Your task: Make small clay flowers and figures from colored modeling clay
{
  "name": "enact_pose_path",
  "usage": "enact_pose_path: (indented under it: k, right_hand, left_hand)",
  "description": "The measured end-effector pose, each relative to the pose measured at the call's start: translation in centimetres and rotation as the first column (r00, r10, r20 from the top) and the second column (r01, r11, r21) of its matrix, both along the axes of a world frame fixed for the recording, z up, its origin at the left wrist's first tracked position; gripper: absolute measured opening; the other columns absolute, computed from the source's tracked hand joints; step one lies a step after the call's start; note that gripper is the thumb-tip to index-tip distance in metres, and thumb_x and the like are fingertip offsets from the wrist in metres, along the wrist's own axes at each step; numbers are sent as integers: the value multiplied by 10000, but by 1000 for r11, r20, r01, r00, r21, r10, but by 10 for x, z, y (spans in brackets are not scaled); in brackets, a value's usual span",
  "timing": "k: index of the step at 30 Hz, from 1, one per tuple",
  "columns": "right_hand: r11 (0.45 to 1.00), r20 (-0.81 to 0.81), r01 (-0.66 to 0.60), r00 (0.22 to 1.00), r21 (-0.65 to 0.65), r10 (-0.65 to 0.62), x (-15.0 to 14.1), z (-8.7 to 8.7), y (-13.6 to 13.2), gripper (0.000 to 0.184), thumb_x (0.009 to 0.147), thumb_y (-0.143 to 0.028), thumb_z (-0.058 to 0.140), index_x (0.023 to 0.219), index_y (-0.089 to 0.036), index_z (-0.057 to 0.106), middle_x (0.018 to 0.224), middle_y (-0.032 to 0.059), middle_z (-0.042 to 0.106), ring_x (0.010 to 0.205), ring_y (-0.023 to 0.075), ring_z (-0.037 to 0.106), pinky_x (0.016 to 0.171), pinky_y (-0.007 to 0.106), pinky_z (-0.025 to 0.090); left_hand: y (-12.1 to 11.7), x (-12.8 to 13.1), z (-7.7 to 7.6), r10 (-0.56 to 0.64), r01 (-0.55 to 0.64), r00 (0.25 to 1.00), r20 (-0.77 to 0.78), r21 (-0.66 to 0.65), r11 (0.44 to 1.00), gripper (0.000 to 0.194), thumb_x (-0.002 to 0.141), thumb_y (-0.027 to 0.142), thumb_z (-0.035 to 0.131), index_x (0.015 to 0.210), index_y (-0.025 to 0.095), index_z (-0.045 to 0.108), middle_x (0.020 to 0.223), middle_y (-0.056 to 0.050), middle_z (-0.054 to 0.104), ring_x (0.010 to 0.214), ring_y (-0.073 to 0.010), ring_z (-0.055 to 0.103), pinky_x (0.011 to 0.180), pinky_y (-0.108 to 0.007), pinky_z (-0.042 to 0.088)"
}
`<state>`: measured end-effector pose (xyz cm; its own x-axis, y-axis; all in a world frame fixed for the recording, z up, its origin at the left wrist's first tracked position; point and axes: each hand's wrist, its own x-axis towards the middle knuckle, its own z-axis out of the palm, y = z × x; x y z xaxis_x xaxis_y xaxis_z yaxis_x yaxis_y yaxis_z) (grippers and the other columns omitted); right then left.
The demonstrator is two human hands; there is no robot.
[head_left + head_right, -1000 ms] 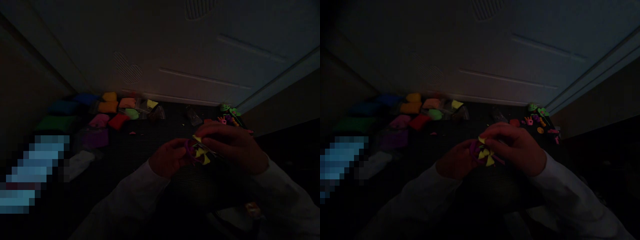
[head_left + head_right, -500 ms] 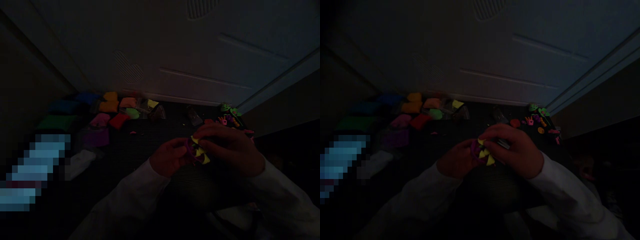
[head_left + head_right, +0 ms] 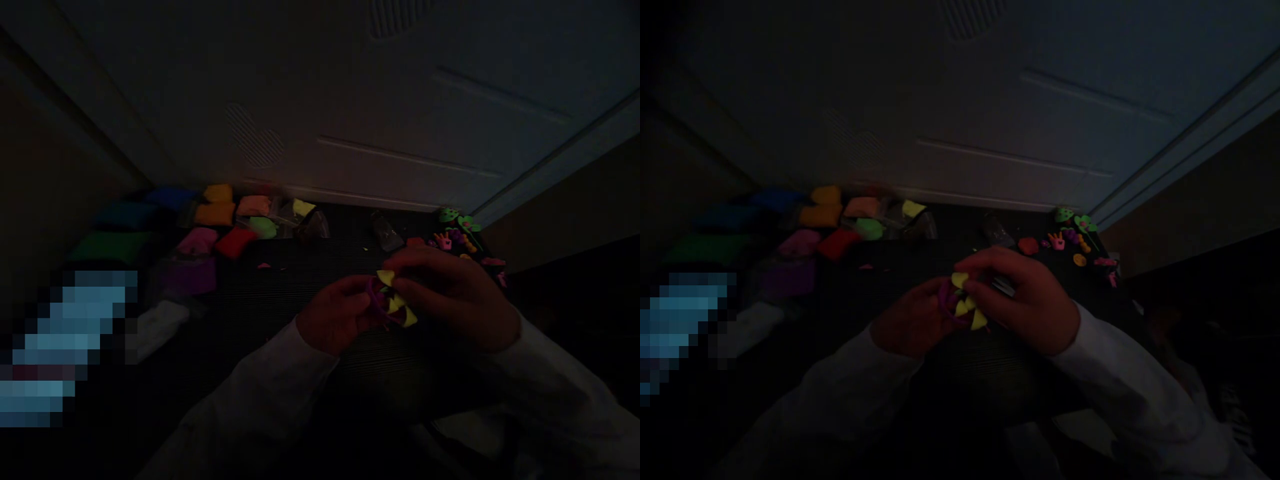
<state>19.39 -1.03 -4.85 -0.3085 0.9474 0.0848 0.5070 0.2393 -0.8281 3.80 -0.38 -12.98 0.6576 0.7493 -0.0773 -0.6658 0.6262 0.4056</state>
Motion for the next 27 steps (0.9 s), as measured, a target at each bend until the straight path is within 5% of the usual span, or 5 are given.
enact_pose_path:
  k: [16,21,27]
  right_hand:
    - [989,-156,146,978,30,-140,9,-12,-5,217,769,-281,507,978,-258,562,932,16,616,839,151,584,722,296,487]
    - [901,37,193,974,389,-224,9,-11,-25,197,752,-219,511,937,-242,575,1004,50,562,988,210,505,866,399,398]
    - [748,362,-50,895,662,-261,-2,-13,-40,382,660,-172,593,1030,-254,549,1104,69,491,1019,256,458,852,448,383]
  left_hand:
    - [2,-7,2,-19,26,993,115,-57,998,287,664,154,510,941,127,577,906,-56,630,867,-180,575,798,-329,429]
    - [1,-6,4,8,-5,996,90,-35,999,292,668,152,525,955,132,574,937,-58,632,905,-177,567,831,-317,414]
    - [-1,-2,6,85,-86,993,84,13,996,295,654,110,560,946,140,587,947,-37,634,908,-148,566,822,-259,427]
